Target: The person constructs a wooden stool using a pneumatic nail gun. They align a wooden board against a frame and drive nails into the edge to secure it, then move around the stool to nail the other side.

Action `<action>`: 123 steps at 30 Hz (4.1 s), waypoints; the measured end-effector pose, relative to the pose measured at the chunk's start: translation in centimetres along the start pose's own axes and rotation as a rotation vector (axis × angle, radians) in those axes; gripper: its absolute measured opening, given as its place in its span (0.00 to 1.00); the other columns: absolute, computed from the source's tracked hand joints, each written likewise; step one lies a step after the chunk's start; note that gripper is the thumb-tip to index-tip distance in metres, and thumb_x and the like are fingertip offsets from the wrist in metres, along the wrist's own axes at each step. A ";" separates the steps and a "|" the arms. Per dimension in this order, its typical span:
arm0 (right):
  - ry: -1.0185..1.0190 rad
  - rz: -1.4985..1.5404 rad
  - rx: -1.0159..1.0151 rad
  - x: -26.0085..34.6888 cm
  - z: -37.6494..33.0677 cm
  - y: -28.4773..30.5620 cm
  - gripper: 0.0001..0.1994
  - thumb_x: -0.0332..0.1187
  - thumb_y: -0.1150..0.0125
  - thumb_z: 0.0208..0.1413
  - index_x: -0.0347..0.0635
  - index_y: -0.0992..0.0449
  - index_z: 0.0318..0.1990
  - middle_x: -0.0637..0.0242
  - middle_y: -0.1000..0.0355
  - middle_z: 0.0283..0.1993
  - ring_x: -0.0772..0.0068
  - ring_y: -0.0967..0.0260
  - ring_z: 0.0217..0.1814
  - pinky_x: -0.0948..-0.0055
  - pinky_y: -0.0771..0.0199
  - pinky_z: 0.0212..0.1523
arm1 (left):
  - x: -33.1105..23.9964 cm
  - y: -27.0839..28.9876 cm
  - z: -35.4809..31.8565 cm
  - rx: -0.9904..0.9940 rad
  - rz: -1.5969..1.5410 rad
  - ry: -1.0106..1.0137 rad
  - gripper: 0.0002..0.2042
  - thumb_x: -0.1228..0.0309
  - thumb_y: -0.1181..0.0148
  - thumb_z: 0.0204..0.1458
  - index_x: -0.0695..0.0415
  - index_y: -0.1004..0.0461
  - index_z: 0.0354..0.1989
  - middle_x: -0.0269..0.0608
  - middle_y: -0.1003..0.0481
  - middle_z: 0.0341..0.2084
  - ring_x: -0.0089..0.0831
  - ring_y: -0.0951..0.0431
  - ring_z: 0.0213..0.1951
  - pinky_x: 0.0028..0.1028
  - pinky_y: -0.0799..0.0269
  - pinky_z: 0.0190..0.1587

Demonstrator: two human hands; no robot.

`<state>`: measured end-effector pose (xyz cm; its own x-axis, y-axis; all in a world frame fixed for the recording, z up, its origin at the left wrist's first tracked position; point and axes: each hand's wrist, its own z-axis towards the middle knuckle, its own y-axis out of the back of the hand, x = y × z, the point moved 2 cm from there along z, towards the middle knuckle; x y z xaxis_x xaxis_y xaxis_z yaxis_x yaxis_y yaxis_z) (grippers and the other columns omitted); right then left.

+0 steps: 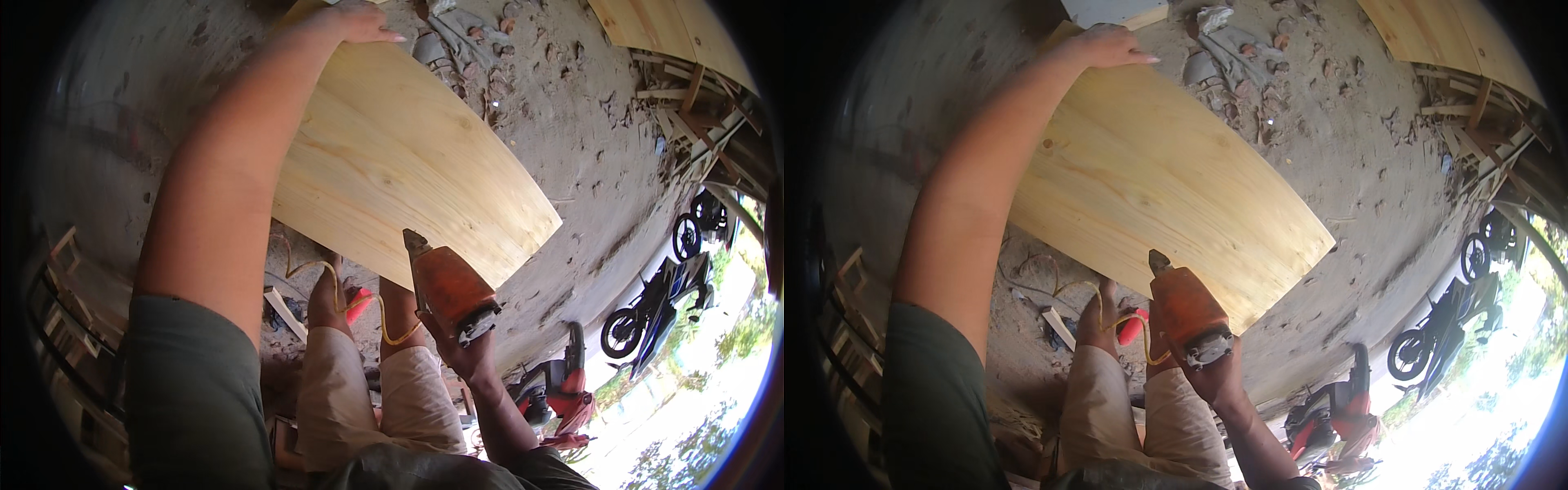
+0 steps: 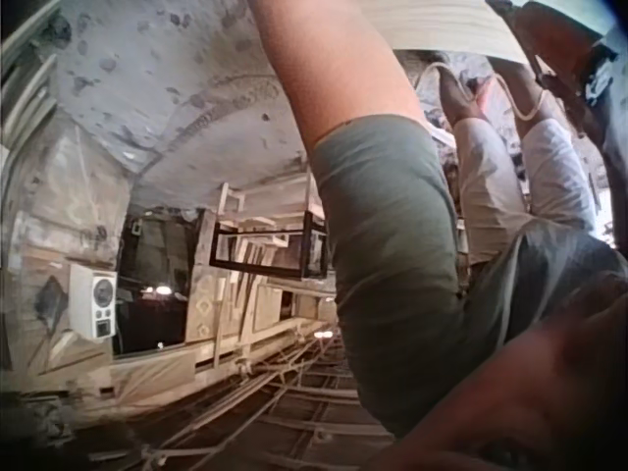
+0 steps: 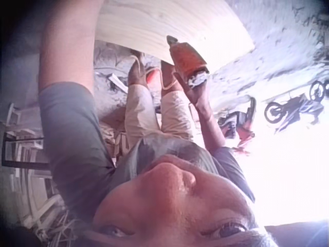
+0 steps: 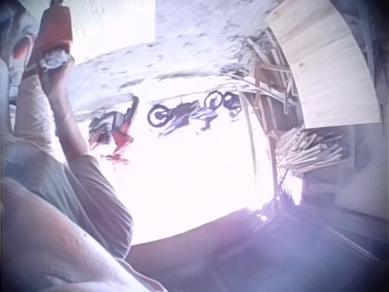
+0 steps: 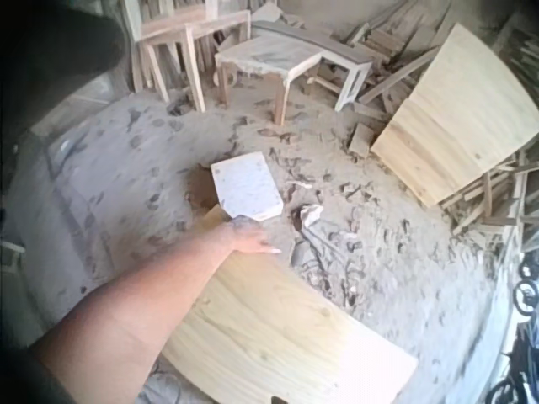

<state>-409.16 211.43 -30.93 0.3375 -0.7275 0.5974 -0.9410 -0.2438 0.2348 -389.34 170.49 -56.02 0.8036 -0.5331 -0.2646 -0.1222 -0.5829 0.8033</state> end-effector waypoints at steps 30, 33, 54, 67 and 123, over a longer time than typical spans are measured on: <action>0.217 -0.692 0.053 6.1 11.5 -25.3 0.15 0.36 0.29 0.49 0.30 0.23 0.29 0.58 0.25 0.22 0.73 0.27 0.22 0.66 0.28 0.27 | -4.1 -27.8 -35.2 -1.197 -2.259 0.921 0.15 0.63 0.29 0.51 0.65 0.18 0.38 0.43 0.18 0.32 0.27 0.19 0.34 0.28 0.24 0.42; 0.156 -0.710 0.041 6.2 11.5 -26.2 0.14 0.35 0.31 0.48 0.28 0.22 0.31 0.56 0.24 0.24 0.71 0.25 0.25 0.64 0.27 0.30 | -3.7 -28.4 -35.5 -1.235 -2.252 0.965 0.14 0.65 0.27 0.49 0.66 0.17 0.36 0.44 0.17 0.31 0.26 0.19 0.32 0.27 0.23 0.40; 0.312 -0.731 0.025 5.3 12.5 -26.7 0.15 0.35 0.33 0.51 0.26 0.22 0.34 0.55 0.22 0.27 0.73 0.25 0.29 0.65 0.27 0.31 | -2.9 -29.4 -35.2 -1.170 -2.079 0.982 0.19 0.62 0.27 0.50 0.67 0.19 0.40 0.47 0.18 0.37 0.31 0.19 0.43 0.31 0.28 0.51; 0.056 -0.758 -0.042 3.3 7.9 -21.9 0.14 0.36 0.29 0.51 0.31 0.22 0.28 0.60 0.25 0.20 0.77 0.28 0.21 0.69 0.30 0.23 | -3.3 -29.7 -35.4 -0.969 -1.971 1.073 0.27 0.48 0.27 0.46 0.65 0.18 0.38 0.45 0.18 0.35 0.30 0.21 0.39 0.32 0.29 0.49; 0.199 -0.769 0.002 -12.5 4.2 -10.4 0.14 0.35 0.27 0.48 0.33 0.22 0.31 0.49 0.23 0.27 0.45 0.21 0.32 0.57 0.24 0.31 | -16.2 -32.9 -32.8 -0.848 -1.599 0.968 0.29 0.41 0.29 0.44 0.62 0.18 0.31 0.48 0.18 0.27 0.40 0.16 0.33 0.35 0.23 0.40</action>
<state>-403.72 220.39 -44.06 0.8908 -0.2260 0.3942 -0.4419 -0.6328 0.6359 -379.30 218.42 -60.67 -0.0833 0.6497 -0.7556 0.8689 0.4186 0.2642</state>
